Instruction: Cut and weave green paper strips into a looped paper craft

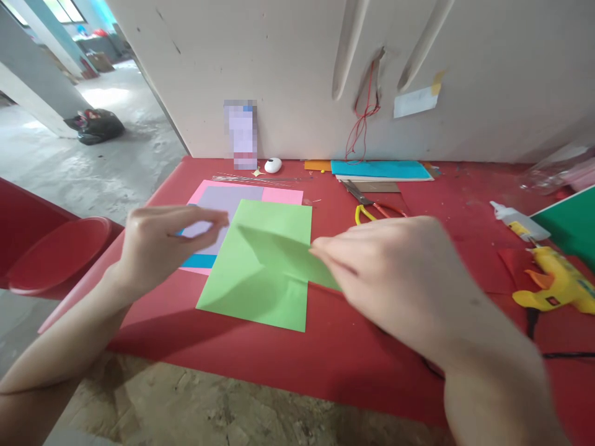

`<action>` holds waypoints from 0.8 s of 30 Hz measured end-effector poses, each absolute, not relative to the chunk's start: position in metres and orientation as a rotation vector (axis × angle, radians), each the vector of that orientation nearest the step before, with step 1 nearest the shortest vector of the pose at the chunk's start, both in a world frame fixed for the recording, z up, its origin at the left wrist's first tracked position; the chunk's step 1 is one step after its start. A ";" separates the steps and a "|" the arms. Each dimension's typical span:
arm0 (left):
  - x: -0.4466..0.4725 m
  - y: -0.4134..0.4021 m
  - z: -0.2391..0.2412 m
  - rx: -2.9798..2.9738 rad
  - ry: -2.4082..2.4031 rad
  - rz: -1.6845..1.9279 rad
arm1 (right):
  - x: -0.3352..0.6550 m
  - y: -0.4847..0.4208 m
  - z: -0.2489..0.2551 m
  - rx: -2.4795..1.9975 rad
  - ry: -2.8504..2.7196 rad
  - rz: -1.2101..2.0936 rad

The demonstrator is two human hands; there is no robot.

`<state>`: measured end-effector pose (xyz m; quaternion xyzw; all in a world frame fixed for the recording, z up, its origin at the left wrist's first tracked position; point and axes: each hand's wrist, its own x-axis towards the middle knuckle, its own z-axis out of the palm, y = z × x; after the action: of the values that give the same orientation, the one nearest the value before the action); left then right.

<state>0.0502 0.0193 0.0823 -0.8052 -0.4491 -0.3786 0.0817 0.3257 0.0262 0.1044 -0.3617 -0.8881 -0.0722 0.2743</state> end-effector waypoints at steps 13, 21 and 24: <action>0.059 0.042 0.056 -2.666 -1.567 -1.279 | 0.304 0.046 0.101 -1.201 -1.854 0.465; 0.056 0.047 0.056 -2.577 -1.500 -1.430 | 0.295 0.051 0.094 -1.304 -1.844 0.329; 0.057 0.045 0.052 -2.679 -1.404 -1.746 | 0.291 0.050 0.092 -1.268 -1.738 0.375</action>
<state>0.0574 0.0451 0.0522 -0.7552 -0.3959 -0.4924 -0.1746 0.2912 0.0505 0.0916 -0.5154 -0.7063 0.1526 0.4607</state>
